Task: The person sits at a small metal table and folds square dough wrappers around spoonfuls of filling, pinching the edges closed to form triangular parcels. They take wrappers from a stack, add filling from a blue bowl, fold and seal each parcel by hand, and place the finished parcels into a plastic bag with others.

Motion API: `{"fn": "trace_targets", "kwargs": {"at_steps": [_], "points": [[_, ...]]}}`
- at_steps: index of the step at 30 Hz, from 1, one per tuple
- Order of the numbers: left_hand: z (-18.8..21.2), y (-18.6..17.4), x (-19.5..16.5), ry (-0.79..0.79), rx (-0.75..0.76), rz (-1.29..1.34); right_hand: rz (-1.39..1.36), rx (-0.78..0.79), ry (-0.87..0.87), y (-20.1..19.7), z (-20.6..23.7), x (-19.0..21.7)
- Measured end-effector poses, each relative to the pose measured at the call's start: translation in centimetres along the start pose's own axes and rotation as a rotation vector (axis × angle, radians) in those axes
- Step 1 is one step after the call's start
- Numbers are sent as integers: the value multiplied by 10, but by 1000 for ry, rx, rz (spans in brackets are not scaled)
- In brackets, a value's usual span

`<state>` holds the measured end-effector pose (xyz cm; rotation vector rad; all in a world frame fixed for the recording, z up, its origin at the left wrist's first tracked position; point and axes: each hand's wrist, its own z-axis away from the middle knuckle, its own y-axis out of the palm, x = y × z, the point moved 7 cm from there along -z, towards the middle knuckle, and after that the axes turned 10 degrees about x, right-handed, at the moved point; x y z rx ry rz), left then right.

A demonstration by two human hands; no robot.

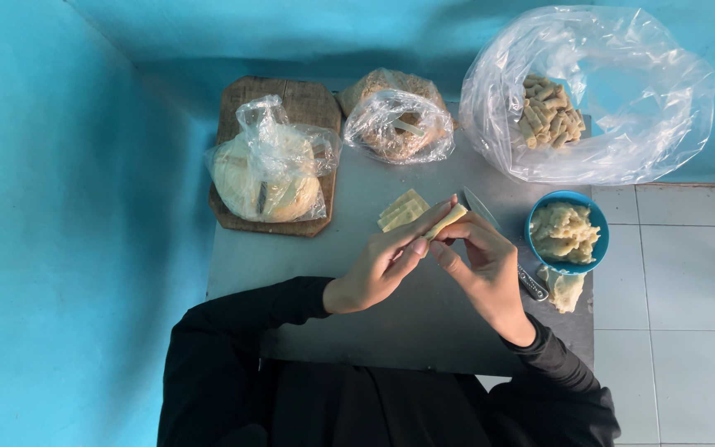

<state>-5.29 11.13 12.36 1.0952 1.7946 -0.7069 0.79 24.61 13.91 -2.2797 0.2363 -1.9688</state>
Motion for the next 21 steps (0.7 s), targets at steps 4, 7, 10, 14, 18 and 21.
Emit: {"fn": "trace_targets", "kwargs": {"at_steps": [4,7,10,14,18,21], "points": [[-2,0,1,-18,5,24,17,-11,3,0,0,-2],[-3,0,-1,-35,14,82,34,-36,16,0,0,-3],[-2,2,-2,-70,32,153,188,-83,40,1,1,-3],[0,-2,9,-229,-31,143,377,-104,-109,9,1,6],[-2,-2,4,-106,-27,203,405,-129,-110,10,1,4],[-1,-3,6,-112,-13,235,433,-134,-120,10,1,4]]}}
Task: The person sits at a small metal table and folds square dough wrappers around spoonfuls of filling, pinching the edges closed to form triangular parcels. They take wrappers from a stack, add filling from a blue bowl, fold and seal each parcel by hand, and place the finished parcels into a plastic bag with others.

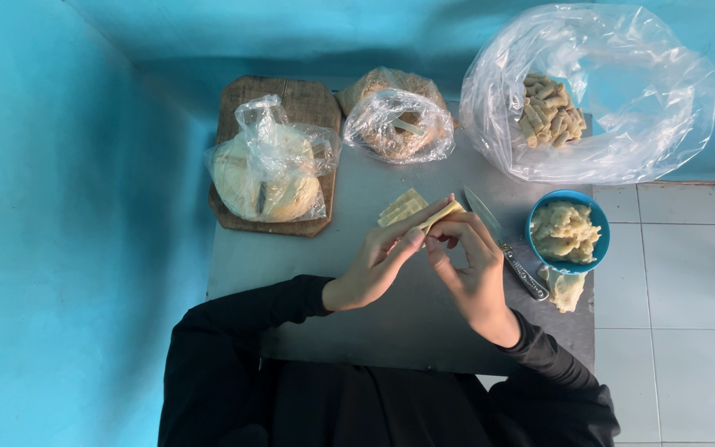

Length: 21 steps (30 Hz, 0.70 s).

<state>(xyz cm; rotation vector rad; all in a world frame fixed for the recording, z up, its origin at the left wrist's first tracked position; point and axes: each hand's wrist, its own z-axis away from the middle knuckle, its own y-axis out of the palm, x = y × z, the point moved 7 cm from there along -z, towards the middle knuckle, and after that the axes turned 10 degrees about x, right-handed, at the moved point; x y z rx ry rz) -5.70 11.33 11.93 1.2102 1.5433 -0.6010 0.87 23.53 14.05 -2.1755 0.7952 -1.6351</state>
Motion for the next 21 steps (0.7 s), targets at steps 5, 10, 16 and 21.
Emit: {"fn": "trace_targets", "kwargs": {"at_steps": [5,10,16,21], "points": [[5,1,10,-5,-86,97,107,-22,-99,0,0,9],[9,-8,34,-70,-139,175,116,-24,-66,4,-2,8],[11,-19,54,-88,-213,147,96,-15,-89,5,-5,9],[11,-24,63,-99,-251,82,85,-19,-93,2,-6,12]]}}
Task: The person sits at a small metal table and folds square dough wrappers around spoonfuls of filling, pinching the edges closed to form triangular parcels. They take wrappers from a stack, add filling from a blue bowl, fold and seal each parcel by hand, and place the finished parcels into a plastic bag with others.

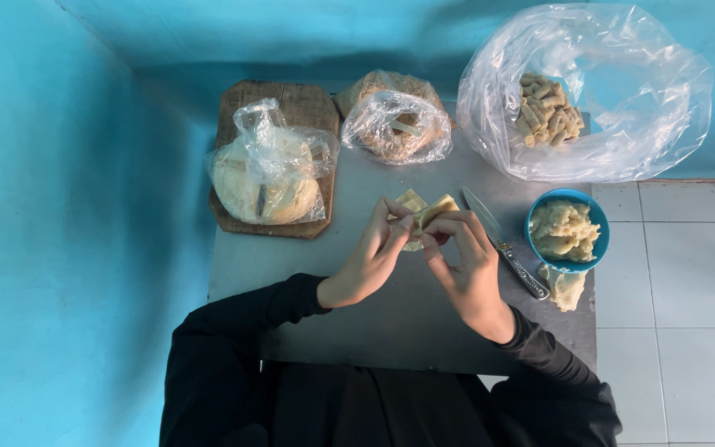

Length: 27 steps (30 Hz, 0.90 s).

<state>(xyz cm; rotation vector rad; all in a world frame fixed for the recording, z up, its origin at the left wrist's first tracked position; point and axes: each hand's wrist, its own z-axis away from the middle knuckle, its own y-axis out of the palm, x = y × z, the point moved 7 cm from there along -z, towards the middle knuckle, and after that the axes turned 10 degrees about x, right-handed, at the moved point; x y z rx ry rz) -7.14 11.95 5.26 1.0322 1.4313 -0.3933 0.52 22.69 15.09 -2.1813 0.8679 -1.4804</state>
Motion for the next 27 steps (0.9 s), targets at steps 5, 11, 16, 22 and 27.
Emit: {"fn": "trace_targets", "kwargs": {"at_steps": [5,11,16,22,27], "points": [[3,-3,-8,26,-45,-154,8,7,38,-8,-5,0],[6,15,-41,313,2,-480,-254,81,104,2,-5,-11],[1,16,-45,368,9,-551,-503,61,391,22,0,-55],[-15,-20,-26,28,-183,-377,-642,38,360,1,-6,-79],[-19,-35,-16,-109,-157,-214,-928,7,426,-13,-13,-93]]}}
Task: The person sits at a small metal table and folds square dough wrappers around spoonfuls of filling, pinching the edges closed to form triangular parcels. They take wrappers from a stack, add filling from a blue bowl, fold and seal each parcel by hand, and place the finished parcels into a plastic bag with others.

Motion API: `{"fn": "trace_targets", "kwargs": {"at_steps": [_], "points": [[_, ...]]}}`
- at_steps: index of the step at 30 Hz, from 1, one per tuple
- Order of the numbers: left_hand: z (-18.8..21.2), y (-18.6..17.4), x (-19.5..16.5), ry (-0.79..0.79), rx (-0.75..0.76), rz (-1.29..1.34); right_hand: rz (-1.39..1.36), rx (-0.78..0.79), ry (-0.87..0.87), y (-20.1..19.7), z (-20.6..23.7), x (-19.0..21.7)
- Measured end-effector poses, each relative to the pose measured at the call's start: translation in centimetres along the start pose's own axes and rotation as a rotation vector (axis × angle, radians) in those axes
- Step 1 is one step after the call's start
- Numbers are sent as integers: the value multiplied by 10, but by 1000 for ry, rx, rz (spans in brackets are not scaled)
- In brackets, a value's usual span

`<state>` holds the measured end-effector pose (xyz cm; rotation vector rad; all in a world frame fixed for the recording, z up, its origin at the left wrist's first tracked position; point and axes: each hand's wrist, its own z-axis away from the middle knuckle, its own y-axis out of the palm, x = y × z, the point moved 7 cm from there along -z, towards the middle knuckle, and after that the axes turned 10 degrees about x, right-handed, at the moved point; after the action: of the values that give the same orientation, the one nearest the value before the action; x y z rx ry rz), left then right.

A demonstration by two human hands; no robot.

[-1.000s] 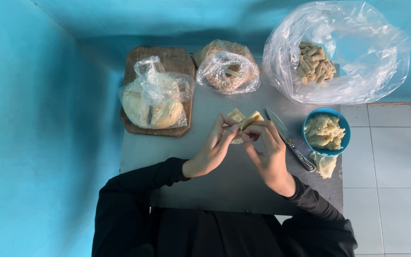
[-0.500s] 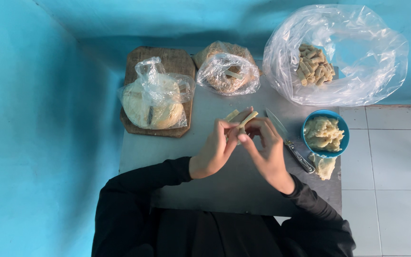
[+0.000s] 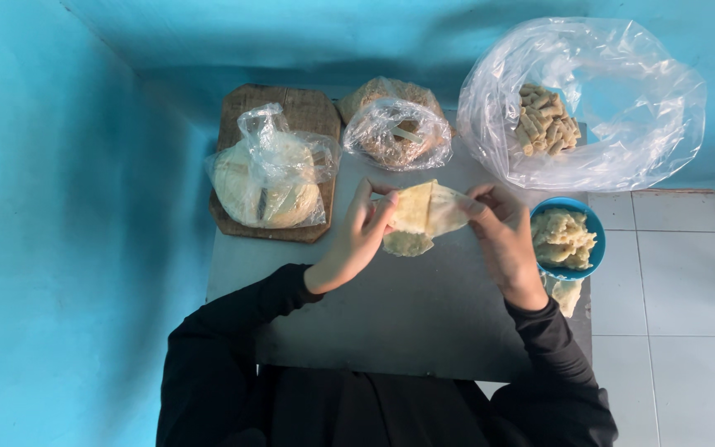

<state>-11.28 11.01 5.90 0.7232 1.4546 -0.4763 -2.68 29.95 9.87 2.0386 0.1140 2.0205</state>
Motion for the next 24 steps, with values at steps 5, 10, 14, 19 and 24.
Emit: {"fn": "trace_targets", "kwargs": {"at_steps": [5,10,14,19,24], "points": [[-2,1,27,-217,78,329,-137,25,64,-2,-11,-7],[-9,7,51,-272,98,631,-184,87,271,-9,-16,-39],[-13,4,66,-302,110,583,16,169,416,-35,-26,-68],[-9,-4,71,-299,202,505,28,271,417,-62,-37,-71],[4,-10,75,-326,225,577,-173,261,294,-44,-35,-48]]}}
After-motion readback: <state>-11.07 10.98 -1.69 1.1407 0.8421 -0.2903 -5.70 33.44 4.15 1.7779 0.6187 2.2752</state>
